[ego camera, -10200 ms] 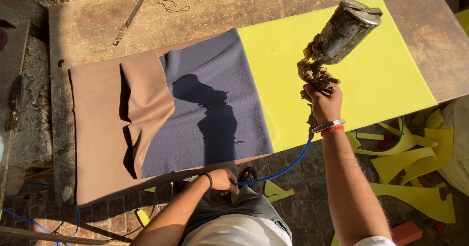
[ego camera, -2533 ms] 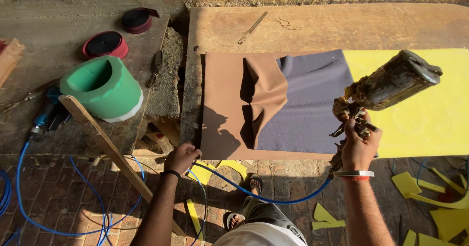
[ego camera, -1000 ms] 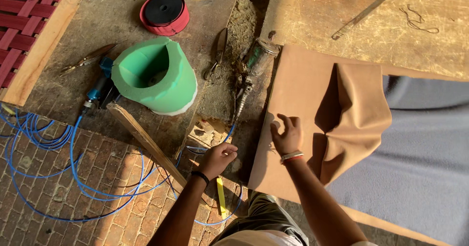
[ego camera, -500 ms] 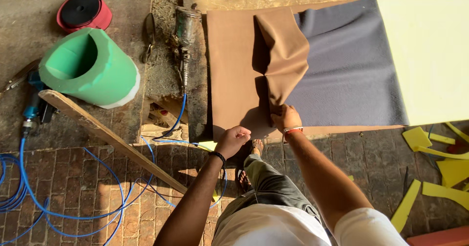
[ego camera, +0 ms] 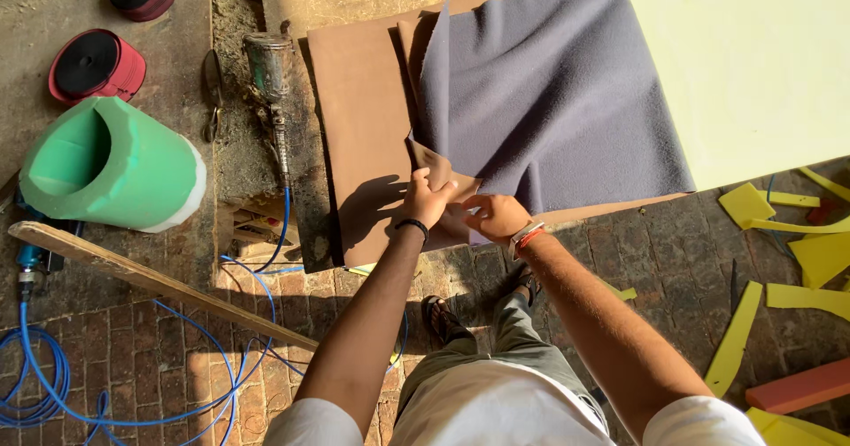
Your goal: The person unfolds a brown fabric and places it on a yellow foam sheet, then uses a metal ruler and a cutting tool to trim the foam. They apply adhesive with a spray gun to the foam and place a dark blue fabric on top, smoothing the layers together.
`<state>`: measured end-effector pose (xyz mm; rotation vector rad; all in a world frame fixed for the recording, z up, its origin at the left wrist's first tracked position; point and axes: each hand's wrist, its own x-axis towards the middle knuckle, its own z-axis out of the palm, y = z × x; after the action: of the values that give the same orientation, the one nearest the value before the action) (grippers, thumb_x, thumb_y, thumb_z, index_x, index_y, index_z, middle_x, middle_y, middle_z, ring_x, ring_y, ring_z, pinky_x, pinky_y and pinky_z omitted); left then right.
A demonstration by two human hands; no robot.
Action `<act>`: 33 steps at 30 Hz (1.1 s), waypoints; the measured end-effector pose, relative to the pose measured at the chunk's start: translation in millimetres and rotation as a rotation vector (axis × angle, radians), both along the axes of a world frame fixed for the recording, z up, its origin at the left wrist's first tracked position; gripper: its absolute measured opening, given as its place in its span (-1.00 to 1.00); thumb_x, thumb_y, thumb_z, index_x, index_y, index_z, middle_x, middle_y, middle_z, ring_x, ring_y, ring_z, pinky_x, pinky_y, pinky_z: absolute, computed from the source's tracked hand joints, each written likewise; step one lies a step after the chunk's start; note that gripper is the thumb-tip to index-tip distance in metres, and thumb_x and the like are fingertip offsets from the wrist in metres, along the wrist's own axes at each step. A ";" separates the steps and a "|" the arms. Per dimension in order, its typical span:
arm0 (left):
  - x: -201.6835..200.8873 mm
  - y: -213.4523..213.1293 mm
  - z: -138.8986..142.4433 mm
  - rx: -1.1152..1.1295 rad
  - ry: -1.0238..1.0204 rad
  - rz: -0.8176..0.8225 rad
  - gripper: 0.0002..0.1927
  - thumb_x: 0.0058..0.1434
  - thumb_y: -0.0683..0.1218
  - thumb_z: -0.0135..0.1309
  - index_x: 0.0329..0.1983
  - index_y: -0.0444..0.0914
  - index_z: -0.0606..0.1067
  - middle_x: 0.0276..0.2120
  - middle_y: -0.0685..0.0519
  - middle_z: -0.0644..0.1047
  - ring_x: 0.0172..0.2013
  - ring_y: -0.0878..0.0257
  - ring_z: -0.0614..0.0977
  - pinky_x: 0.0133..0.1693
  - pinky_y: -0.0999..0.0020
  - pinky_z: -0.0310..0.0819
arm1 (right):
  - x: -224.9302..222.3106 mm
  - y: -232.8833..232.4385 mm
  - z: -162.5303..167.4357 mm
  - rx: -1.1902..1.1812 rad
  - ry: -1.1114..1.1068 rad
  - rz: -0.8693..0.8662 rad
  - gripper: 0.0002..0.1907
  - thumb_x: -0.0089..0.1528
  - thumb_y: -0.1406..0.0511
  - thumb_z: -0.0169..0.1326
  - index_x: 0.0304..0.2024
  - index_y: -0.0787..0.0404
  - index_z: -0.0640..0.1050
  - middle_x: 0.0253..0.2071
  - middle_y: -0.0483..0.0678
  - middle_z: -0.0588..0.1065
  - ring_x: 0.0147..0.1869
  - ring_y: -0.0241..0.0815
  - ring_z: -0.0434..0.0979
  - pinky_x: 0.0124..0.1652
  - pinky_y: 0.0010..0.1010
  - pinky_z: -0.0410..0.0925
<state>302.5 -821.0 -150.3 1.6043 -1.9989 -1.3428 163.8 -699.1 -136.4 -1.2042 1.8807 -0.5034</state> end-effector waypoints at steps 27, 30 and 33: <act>-58.4 -82.9 4.6 1.174 1.016 0.111 -0.59 0.37 0.08 0.05 0.12 -0.29 0.49 -0.10 0.01 0.58 -0.09 0.17 0.62 -0.01 0.22 0.54 | -32.9 -18.1 123.3 -0.612 0.457 0.454 -0.92 -0.03 0.30 0.22 -0.45 0.02 0.64 -0.49 -0.21 0.60 -0.25 -0.05 0.62 -0.03 -0.05 0.43; -111.7 -86.6 18.9 1.084 0.714 -0.051 -0.63 0.29 -0.06 0.17 0.12 -0.30 0.47 -0.17 -0.05 0.56 -0.11 0.09 0.60 -0.10 0.14 0.54 | -63.0 -3.1 170.6 -0.345 0.344 0.328 -0.90 0.19 0.22 0.21 -0.37 0.08 0.65 -0.43 -0.11 0.59 -0.36 -0.09 0.59 -0.29 -0.20 0.48; -141.8 -78.2 33.2 1.320 1.197 -0.099 -0.58 0.23 -0.11 0.18 0.15 -0.30 0.48 0.03 -0.01 0.62 0.08 0.14 0.62 0.14 0.20 0.53 | -110.6 27.1 224.2 -0.457 0.637 0.027 -0.90 0.28 0.29 0.19 -0.36 0.05 0.66 -0.48 -0.18 0.56 -0.48 -0.26 0.55 -0.44 -0.39 0.46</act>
<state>160.7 -899.1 -117.1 0.4326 -0.3680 -2.8880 53.1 -672.0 87.8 -1.8530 2.3464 -0.6032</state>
